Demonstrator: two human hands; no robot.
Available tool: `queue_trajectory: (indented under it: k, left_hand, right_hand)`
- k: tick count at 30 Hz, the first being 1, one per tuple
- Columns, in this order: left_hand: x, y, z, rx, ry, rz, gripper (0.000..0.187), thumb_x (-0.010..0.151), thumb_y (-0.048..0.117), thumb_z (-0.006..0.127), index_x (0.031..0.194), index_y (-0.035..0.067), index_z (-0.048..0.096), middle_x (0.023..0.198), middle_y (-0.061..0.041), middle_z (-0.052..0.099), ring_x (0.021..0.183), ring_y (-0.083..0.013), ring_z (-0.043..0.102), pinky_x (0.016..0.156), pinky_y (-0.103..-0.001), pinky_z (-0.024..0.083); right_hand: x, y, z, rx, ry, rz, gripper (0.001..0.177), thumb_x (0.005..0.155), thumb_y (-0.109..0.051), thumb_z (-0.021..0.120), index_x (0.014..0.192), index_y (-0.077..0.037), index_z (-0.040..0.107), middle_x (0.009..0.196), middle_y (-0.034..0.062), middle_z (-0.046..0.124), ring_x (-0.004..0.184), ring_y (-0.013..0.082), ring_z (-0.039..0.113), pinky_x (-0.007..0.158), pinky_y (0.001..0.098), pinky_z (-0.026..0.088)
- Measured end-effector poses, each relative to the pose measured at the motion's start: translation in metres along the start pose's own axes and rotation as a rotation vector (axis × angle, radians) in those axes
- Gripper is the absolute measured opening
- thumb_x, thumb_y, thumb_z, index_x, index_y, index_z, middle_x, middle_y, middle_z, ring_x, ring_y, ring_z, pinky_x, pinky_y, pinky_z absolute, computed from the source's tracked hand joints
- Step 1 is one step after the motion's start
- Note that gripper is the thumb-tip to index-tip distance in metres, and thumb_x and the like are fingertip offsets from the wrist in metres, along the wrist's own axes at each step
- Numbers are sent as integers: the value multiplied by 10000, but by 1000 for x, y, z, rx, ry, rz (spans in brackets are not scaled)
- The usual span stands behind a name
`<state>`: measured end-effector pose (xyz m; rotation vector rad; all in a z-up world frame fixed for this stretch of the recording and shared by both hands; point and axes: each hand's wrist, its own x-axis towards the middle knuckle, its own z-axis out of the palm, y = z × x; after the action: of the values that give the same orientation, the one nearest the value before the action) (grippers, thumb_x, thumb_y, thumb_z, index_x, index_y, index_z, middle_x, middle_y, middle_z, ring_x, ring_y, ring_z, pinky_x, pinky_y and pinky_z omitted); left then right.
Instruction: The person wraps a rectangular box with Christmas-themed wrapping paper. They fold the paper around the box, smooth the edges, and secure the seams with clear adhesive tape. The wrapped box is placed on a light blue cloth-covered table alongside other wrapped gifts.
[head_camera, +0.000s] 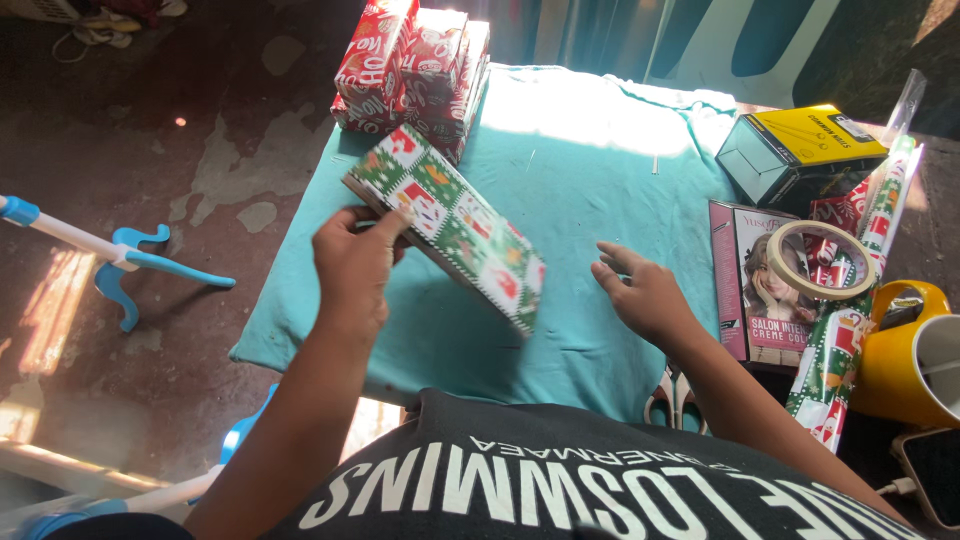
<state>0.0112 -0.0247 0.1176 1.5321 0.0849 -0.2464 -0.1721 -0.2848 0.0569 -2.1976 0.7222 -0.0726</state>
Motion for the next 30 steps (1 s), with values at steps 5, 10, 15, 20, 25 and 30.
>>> queue_trajectory:
  k: [5,10,15,20,25,30]
  left_hand:
    - [12,45,-24,340,-74,472,136,901,111,788,903,33,677,868,-38,739,732,-77,667,669,-243,529]
    - [15,78,-55,895,-100,1037,150,916,78,785,979,32,657,948,-83,681,841,-213,684,765,-367,526]
    - [15,75,-70,1306,-66,1244,269,856,152,818,1053,57,661,971,-79,644,927,-272,632,852,-444,468]
    - [11,52,-83,1345,-89,1278,260,827,151,830,1020,76,674,923,-43,652,892,-216,640,872,-413,445]
    - [12,38,-90,1279,-80,1292,273,822,151,830,1033,74,677,949,-38,662,885,-197,633,893,-410,437]
    - [6,30,-91,1192,-85,1295,274,816,153,828,1030,76,674,956,-45,655,863,-195,620,882,-412,430]
  right_hand:
    - [-23,24,-1,-339,47,-28,418,952,-308,652,1285,-59,674,1066,210,737,1013,363,709,930,446,542]
    - [-64,50,1,-508,81,74,455,893,-254,688,1286,-34,626,1064,253,659,959,435,667,847,501,537]
    - [-93,63,12,-534,209,29,496,863,-100,639,1357,-67,613,1091,239,610,939,424,653,875,495,525]
    - [-112,63,18,-532,230,72,608,818,-107,677,1409,-36,551,1068,234,584,965,421,612,894,497,498]
    - [-106,58,22,-515,242,87,647,770,-98,706,1402,-74,573,1050,217,586,976,402,615,893,482,501]
    - [-82,46,30,-339,238,-14,595,791,-33,646,1382,-94,609,1069,186,597,927,327,663,861,431,533]
